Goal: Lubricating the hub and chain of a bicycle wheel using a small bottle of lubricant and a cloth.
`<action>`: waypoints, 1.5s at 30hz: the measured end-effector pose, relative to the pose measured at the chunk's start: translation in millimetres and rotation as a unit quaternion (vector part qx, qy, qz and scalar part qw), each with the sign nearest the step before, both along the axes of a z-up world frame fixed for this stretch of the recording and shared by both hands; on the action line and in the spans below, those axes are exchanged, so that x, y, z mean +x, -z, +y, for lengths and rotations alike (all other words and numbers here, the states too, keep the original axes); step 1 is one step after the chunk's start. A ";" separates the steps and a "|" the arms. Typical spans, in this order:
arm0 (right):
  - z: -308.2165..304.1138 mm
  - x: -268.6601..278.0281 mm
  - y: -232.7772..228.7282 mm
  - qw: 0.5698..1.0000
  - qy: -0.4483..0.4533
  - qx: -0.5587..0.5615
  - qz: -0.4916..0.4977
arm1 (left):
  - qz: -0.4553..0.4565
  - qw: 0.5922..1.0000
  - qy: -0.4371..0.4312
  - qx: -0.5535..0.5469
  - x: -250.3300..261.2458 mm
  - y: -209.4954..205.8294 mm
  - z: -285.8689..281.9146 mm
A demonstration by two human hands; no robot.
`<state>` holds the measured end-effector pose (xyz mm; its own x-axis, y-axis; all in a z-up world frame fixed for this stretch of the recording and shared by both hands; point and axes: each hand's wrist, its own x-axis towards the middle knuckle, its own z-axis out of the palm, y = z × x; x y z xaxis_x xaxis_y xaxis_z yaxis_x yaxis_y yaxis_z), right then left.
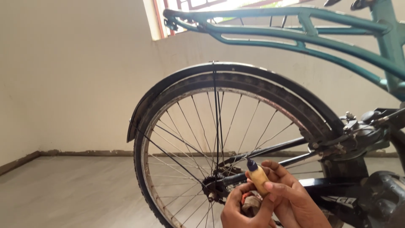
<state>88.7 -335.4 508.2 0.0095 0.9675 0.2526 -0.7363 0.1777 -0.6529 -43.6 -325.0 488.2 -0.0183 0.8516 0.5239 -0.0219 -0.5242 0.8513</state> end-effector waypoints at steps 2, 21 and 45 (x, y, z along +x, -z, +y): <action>1.8 -1.5 1.7 1.000 0.013 0.000 -0.012 | -0.015 0.991 0.023 -0.129 -6.7 -41.3 -28.8; -85.3 88.1 -4.0 0.384 0.686 0.036 -0.617 | 0.088 0.989 0.106 -0.057 93.5 -18.1 -21.1; -93.6 186.1 56.7 0.476 0.585 -0.009 -0.656 | 0.255 0.964 0.078 0.015 143.2 -15.5 20.6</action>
